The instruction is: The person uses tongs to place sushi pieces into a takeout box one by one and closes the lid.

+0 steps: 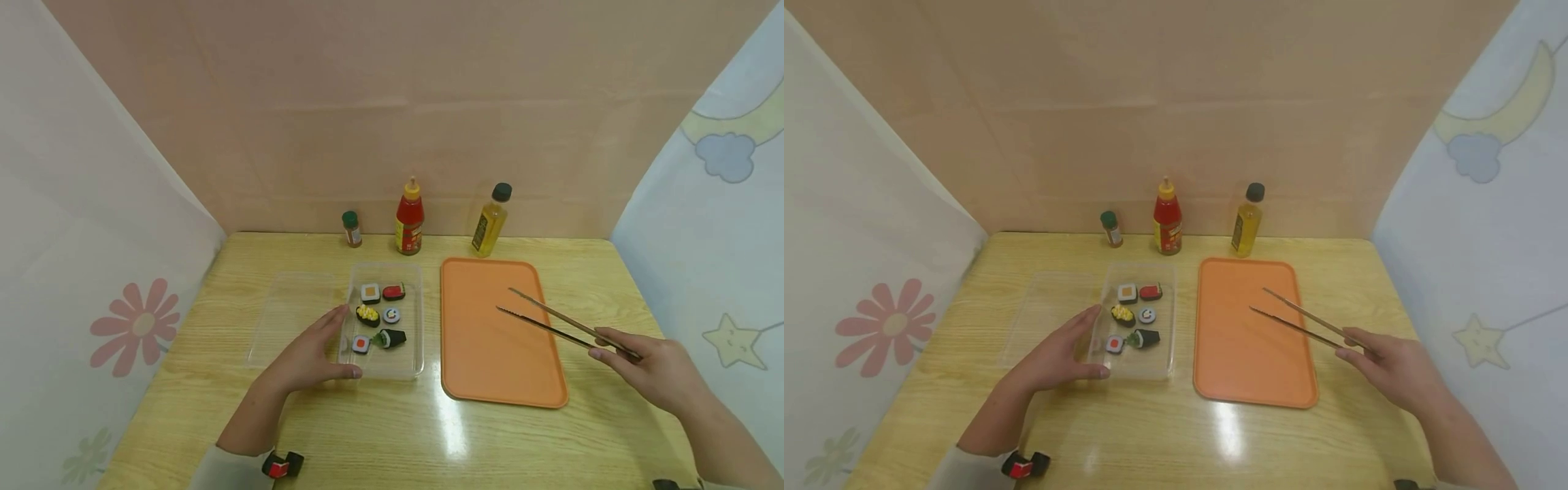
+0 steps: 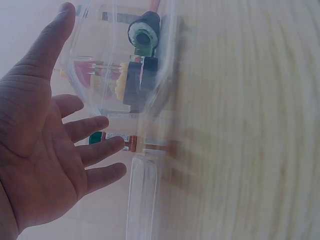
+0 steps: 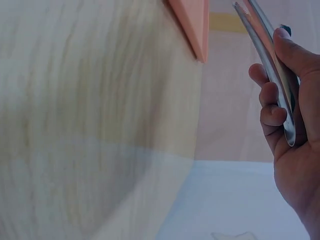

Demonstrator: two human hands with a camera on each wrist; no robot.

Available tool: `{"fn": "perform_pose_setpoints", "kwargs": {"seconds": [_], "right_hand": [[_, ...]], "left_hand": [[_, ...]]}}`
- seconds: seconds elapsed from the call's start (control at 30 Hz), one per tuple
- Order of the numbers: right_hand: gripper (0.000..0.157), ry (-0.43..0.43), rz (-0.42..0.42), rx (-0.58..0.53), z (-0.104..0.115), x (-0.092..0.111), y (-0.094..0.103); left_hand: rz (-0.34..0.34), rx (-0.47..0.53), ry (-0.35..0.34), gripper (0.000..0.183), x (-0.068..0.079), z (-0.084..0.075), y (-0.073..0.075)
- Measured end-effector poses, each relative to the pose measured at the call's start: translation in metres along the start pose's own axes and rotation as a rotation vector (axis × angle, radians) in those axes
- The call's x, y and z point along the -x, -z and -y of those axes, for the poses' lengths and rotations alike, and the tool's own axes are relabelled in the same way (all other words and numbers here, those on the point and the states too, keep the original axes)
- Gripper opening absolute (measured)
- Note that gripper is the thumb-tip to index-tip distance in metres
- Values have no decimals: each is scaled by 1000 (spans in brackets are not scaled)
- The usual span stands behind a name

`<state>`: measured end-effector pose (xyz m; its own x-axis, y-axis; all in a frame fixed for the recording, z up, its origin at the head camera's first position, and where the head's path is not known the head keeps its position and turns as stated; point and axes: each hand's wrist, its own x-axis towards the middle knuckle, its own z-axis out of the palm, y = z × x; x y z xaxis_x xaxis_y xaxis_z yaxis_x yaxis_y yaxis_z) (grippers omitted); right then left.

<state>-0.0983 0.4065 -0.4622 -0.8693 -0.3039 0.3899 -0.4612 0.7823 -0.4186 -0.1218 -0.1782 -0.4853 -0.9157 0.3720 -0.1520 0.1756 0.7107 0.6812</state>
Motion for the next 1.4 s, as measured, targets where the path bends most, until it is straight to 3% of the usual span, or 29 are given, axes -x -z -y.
{"fn": "perform_pose_setpoints", "kwargs": {"seconds": [0.37, 0.7, 0.87, 1.1, 1.4], "right_hand": [[41, -263, 33, 108, -20, 21, 7], [57, -436, 80, 172, -28, 29, 12], [58, -480, 70, 188, -33, 32, 10], [57, -466, 47, 244, -41, 36, 6], [62, -515, 128, 243, -48, 38, 4]], "left_hand": [[2, 10, 14, 124, 0, -2, 0], [1, -2, 16, 127, 0, -1, 0], [1, -1, 25, 126, -1, -1, -1], [3, 0, 26, 127, 0, -2, 0], [0, -13, 17, 125, 0, -3, 0]]}}
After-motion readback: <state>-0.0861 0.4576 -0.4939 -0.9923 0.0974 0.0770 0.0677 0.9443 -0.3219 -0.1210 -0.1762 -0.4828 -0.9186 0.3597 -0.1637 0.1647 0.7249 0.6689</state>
